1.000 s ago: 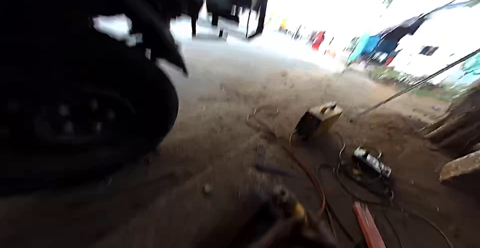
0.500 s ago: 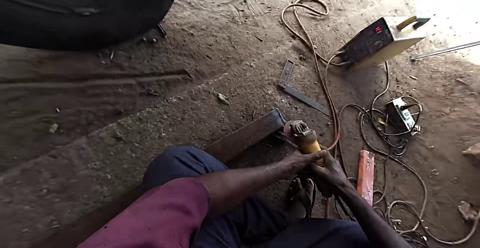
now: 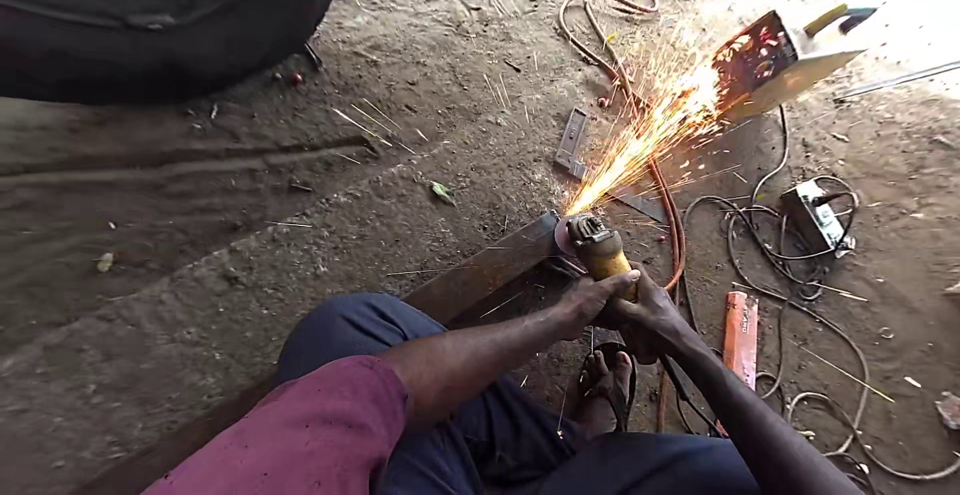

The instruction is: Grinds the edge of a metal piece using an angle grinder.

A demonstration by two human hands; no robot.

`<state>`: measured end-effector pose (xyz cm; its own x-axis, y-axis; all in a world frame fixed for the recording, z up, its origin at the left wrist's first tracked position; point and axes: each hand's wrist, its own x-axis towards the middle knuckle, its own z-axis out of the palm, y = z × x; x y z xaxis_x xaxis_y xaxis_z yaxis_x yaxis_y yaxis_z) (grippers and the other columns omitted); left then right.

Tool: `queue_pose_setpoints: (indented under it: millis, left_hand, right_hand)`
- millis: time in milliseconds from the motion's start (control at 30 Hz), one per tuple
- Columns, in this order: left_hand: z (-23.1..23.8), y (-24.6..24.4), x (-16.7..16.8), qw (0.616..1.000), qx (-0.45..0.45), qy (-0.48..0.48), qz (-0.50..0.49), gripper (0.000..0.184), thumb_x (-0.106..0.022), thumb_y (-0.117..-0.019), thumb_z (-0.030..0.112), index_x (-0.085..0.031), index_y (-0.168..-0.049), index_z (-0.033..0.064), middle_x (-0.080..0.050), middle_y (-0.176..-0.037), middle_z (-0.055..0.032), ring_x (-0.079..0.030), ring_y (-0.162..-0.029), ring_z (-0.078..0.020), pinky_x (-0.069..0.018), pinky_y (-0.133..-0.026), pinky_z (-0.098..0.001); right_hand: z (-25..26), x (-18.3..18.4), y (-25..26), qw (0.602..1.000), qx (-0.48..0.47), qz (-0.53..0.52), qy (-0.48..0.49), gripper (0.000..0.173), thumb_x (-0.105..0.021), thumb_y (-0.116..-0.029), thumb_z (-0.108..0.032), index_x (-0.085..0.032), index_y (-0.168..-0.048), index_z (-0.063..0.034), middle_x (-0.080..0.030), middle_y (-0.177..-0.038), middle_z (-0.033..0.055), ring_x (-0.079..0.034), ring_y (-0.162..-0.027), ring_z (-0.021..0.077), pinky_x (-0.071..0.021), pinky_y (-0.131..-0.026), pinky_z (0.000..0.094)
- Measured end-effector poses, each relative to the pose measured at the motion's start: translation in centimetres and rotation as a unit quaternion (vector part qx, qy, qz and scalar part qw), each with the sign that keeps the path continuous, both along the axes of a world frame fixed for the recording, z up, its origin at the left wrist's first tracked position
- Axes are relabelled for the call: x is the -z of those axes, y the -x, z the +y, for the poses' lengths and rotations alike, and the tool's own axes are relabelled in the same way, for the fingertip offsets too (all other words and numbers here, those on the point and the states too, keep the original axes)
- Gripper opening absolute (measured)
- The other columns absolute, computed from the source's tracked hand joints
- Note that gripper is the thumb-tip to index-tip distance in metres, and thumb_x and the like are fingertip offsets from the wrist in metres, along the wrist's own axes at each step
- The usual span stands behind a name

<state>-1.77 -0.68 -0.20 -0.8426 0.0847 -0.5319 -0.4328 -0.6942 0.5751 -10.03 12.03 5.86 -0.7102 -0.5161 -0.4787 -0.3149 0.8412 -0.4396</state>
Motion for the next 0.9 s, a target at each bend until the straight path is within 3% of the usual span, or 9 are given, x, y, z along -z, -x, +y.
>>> queue_pose_setpoints:
  millis: [100,400,633,900]
  left_hand:
    - [0.4,-0.4,-0.6,1.000,0.016,-0.005,0.009,0.069,-0.067,-0.0922,0.062,-0.062,-0.130,0.0046,-0.073,-0.110,-0.0163,-0.074,-0.098,-0.0285,-0.0627,-0.085,-0.0501]
    - [-2.0,0.6,-0.6,1.000,-0.004,0.013,-0.003,0.070,-0.066,-0.0925,0.062,-0.060,-0.132,0.0045,-0.073,-0.110,-0.0181,-0.074,-0.096,-0.0309,-0.0636,-0.083,-0.0518]
    - [-0.5,0.3,-0.5,0.999,0.027,-0.021,0.000,0.072,-0.065,-0.0927,0.064,-0.060,-0.130,0.0028,-0.073,-0.108,-0.0183,-0.074,-0.094,-0.0309,-0.0639,-0.081,-0.0505]
    - [-1.6,0.5,-0.9,0.999,0.019,-0.036,-0.006,0.069,-0.064,-0.0938,0.062,-0.062,-0.129,0.0023,-0.073,-0.108,-0.0193,-0.075,-0.094,-0.0319,-0.0640,-0.082,-0.0511]
  right_hand:
    - [0.9,-0.5,0.0,0.999,0.010,-0.030,0.005,0.067,-0.077,-0.0816,-0.044,-0.049,-0.141,-0.0329,-0.072,-0.093,0.0041,-0.072,-0.077,0.0221,-0.0606,-0.067,0.0529]
    - [-2.3,-0.9,0.8,0.999,0.008,-0.047,0.019,0.068,-0.077,-0.0811,-0.048,-0.049,-0.140,-0.0296,-0.072,-0.091,0.0080,-0.072,-0.074,0.0258,-0.0590,-0.064,0.0542]
    - [-0.6,-1.3,1.0,0.999,-0.002,-0.042,-0.012,0.070,-0.078,-0.0755,-0.053,-0.052,-0.136,-0.0304,-0.072,-0.090,0.0047,-0.072,-0.074,0.0224,-0.0594,-0.065,0.0530]
    - [-1.7,-1.8,1.3,0.999,-0.013,-0.051,-0.001,0.068,-0.079,-0.0765,-0.051,-0.052,-0.135,-0.0291,-0.072,-0.092,0.0053,-0.072,-0.076,0.0229,-0.0602,-0.066,0.0532]
